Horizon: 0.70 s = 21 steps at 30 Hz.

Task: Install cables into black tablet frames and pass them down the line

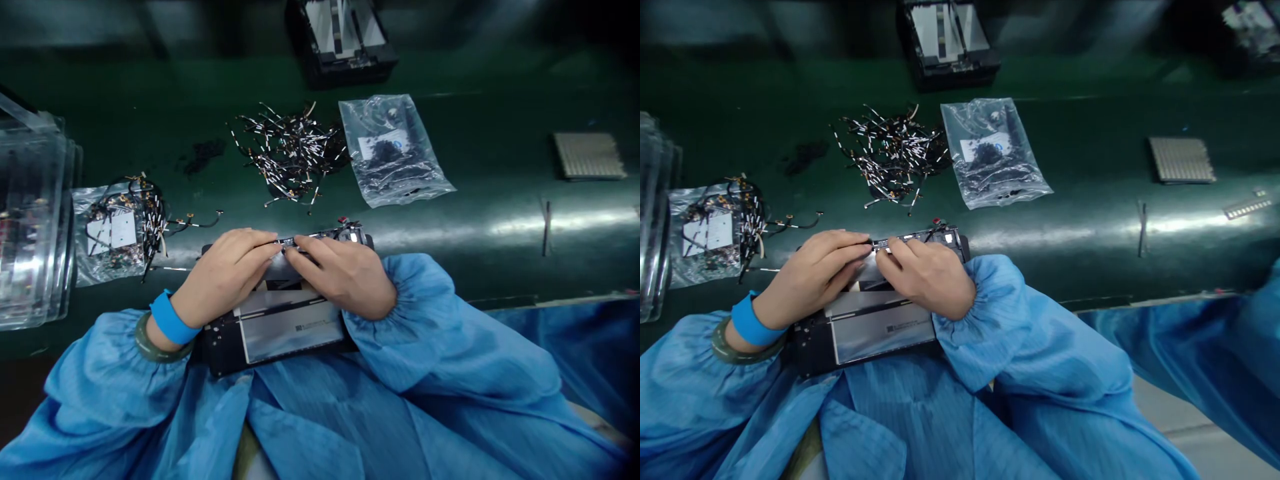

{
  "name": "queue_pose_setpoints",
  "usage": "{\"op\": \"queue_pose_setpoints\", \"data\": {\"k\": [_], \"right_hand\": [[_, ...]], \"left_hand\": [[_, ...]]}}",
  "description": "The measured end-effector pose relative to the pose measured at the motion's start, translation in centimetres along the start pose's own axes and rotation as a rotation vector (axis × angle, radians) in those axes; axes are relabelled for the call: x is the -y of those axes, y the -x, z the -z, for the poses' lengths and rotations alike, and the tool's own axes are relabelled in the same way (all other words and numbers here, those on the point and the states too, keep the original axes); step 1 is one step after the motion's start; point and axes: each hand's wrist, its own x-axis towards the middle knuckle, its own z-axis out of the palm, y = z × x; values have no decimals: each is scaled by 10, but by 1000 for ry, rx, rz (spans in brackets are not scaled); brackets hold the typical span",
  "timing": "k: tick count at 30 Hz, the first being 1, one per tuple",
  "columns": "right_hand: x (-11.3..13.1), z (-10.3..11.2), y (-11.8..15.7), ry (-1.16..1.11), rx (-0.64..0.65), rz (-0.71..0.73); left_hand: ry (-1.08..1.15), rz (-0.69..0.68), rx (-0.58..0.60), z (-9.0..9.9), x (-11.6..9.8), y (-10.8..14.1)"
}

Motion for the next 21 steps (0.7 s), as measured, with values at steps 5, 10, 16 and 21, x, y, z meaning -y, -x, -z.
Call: {"op": "queue_pose_setpoints", "data": {"k": [5,10,16,21], "right_hand": [[0,-2,1,-3,3,1],[-1,1,3,18,-28,33],[-5,10,13,-15,13,53],[-7,13,17,-38,23,59]], "left_hand": [[-122,-5,88,-1,-1,-4],[-233,-36,188,2,-5,-8],[-43,99,92,1,-3,-13],[77,214,11,-5,-5,-18]]}}
